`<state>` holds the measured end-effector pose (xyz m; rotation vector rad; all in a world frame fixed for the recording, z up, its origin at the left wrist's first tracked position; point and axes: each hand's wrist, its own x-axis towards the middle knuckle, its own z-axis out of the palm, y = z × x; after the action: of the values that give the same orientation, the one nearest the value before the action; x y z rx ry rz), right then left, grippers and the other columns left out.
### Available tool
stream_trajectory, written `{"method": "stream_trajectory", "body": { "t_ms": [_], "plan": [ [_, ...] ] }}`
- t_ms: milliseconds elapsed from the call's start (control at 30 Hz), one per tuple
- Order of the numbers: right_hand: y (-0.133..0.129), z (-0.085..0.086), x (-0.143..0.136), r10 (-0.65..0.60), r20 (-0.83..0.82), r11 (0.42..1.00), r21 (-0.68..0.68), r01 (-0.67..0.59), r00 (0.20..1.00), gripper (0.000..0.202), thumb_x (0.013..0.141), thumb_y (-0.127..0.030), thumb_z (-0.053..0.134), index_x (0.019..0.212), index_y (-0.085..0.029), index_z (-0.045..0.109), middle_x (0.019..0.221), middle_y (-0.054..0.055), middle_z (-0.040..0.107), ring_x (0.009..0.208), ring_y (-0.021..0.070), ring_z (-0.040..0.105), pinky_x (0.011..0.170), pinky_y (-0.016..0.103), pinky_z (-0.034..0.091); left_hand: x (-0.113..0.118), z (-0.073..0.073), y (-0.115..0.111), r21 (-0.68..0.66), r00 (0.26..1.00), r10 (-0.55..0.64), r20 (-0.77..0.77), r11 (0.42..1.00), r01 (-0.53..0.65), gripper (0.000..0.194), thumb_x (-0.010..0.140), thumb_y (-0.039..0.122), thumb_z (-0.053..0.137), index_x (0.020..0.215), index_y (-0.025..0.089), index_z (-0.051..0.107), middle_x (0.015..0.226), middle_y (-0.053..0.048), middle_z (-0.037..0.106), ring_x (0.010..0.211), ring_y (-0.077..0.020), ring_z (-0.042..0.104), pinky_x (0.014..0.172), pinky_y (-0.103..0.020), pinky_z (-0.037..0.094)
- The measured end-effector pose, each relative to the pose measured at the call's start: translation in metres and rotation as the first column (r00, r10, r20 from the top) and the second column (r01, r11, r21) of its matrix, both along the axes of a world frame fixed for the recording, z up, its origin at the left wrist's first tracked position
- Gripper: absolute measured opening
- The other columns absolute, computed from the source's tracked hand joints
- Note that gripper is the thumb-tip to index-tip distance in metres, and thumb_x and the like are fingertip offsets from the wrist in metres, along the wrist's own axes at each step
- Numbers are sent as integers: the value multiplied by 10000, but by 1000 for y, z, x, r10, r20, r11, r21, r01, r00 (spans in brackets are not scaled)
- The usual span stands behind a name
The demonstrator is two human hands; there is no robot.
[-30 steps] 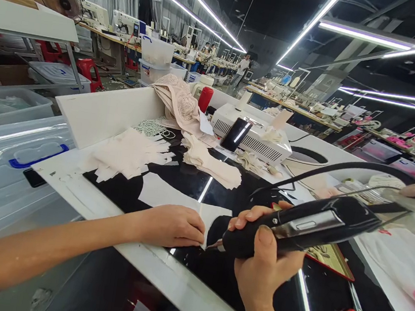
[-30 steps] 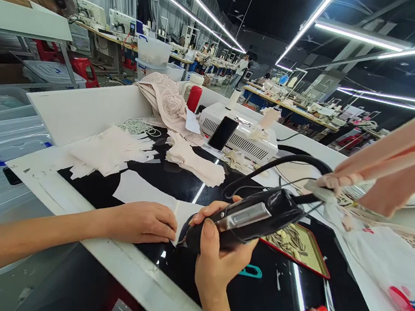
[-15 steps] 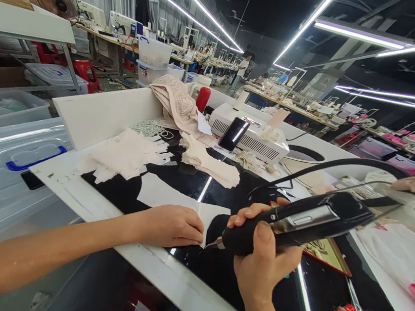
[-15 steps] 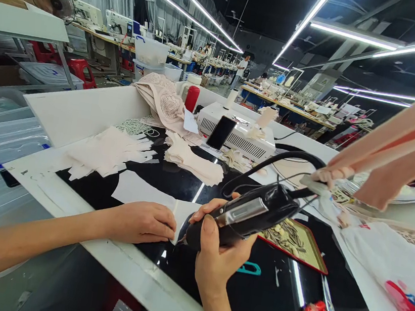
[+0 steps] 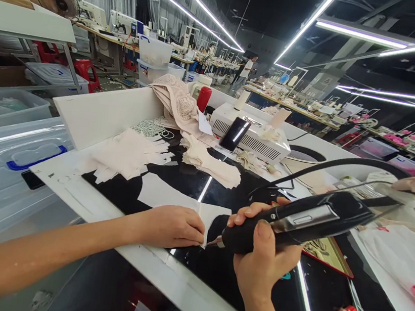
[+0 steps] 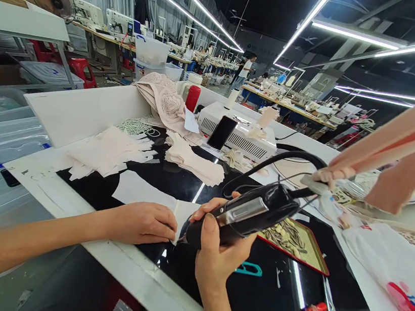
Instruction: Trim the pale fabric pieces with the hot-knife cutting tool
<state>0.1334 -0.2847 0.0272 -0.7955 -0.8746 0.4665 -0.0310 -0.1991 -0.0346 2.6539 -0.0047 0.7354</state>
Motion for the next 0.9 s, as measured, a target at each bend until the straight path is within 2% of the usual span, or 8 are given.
{"method": "stream_trajectory", "body": {
  "t_ms": [433,600,800,900],
  "plan": [
    [2,1,-2,1,5,1000,7,-1,1000,412,834,-309,791,1181,-269,573,784,-50,645,591,132,605,528,287,550,0,1,1,8,1000,-7,-19,1000,7,152,1045,160,610,1103,141,749,1124,-109,752,1009,-218,696,924,-317,545],
    [2,0,-2,-4,17,1000,-20,4,1000,390,859,-301,772,1191,-265,571,794,-43,648,608,133,600,543,296,555,-1,0,1,16,1000,0,-27,1000,0,176,1070,197,579,1118,167,746,1116,-103,751,1017,-206,695,925,-297,547],
    [-4,-2,-3,12,41,999,-39,-10,999,416,859,-302,778,1211,-275,557,813,-41,644,620,140,605,557,309,550,-3,2,2,49,1000,19,-9,999,-19,235,1072,232,582,1265,144,684,1265,-146,713,1177,-250,665,1035,-375,544],
    [-11,-3,-4,58,41,998,-39,-56,998,400,875,-307,768,1214,-286,555,819,-38,644,623,142,608,551,308,551,-5,2,2,69,999,8,-35,998,-6,226,1060,238,608,1246,138,688,1223,-138,736,1145,-250,680,1033,-385,551]
  ]
}}
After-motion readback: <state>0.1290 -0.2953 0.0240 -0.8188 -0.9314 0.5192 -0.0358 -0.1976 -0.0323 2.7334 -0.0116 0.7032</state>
